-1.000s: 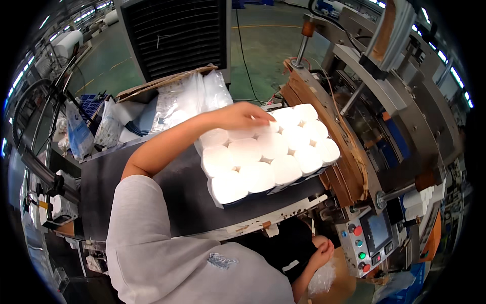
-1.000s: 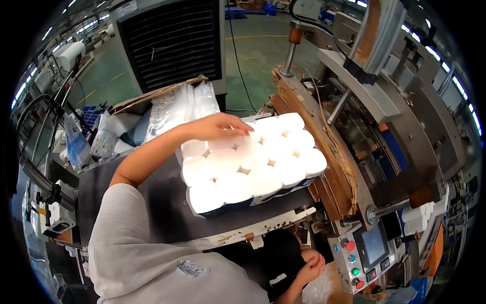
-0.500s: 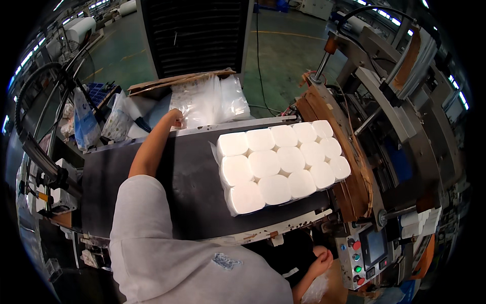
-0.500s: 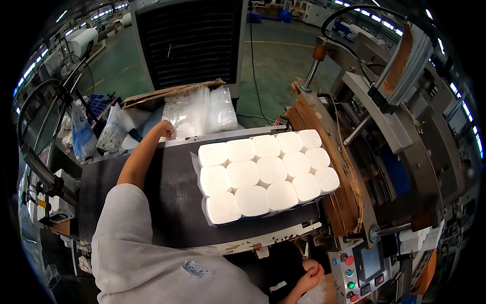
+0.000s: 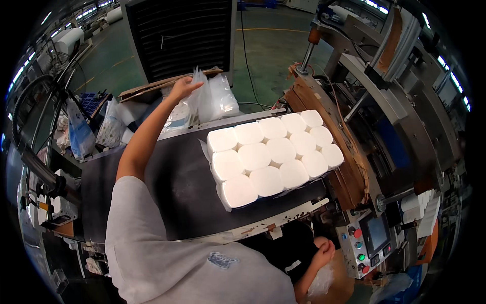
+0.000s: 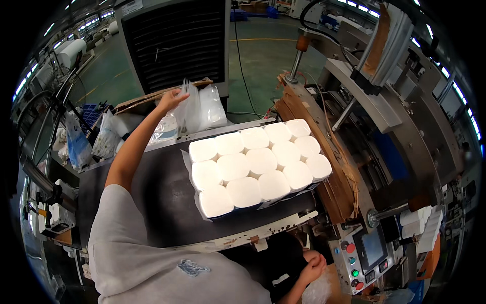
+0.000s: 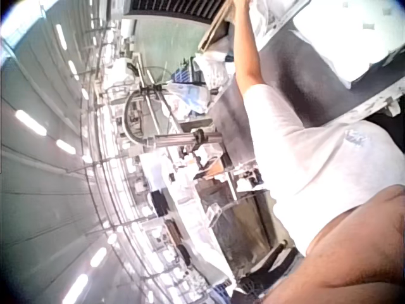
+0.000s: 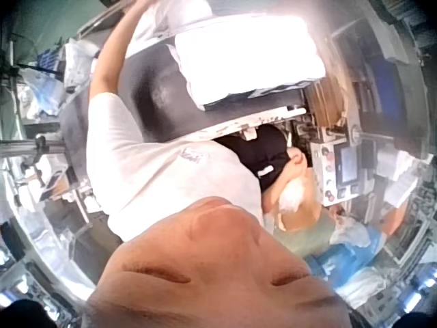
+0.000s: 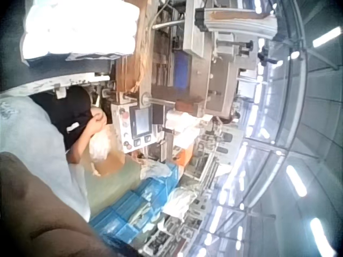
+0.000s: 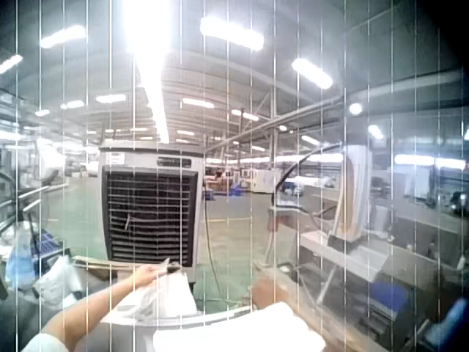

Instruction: The person places a plastic bag over a stack of white cylindrical items on a conveyor belt, then pushes the bagged stack through a heat-sealing machine. The person repeats this process for multiple stacks, removing sealed packages and placing new stacks into the machine.

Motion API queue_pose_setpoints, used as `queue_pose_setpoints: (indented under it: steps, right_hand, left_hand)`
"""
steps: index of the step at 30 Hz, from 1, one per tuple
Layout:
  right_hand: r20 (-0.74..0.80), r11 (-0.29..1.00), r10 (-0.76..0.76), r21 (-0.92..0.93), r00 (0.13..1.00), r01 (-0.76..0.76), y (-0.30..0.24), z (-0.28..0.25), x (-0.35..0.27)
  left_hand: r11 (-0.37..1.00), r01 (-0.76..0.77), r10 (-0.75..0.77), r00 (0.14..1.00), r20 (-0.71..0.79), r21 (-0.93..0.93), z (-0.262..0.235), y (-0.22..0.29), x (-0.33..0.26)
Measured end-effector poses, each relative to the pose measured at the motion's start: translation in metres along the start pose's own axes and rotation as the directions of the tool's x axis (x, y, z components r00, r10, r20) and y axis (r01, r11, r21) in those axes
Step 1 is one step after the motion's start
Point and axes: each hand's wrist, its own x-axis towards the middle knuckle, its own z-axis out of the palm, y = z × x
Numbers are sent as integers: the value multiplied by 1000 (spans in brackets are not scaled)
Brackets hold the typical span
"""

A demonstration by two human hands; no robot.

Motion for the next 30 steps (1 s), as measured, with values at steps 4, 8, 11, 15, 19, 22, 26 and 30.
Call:
queue_pose_setpoints:
  steps: [4, 8, 11, 15, 19, 22, 26, 30]
  right_hand:
    - [128, 999, 32, 10, 991, -34, -1, -9, 7]
    - [10, 888, -269, 389, 963, 244, -150, -43, 52]
    - [3, 679, -286, 706, 958, 201, -224, -60, 65]
    - [45, 805, -276, 556, 960, 206, -281, -79, 67]
    - [-139, 790, -75, 596, 987, 144, -225, -62, 74]
    - [118, 521, 154, 834, 981, -182, -149, -39, 67]
    - [373, 338, 190, 843, 908, -417, -122, -36, 41]
    - [399, 372, 26, 847, 917, -379, -127, -33, 8]
  left_hand:
    - [982, -140, 176, 925, 338, -130, 40, 139, -9]
    - [949, -119, 312, 499, 808, -293, 108, 279, -110]
    - [934, -208, 348, 343, 872, -290, 173, 313, -189]
    - [901, -53, 433, 205, 878, -431, 216, 313, -268]
    - [772, -49, 635, 17, 772, -634, 200, 299, -274]
    - [240, -828, 830, -96, 550, -506, 163, 265, -249]
    - [223, -959, 660, 16, 751, -175, 115, 201, -231]
    - [270, -941, 570, -15, 822, -205, 73, 186, -242]
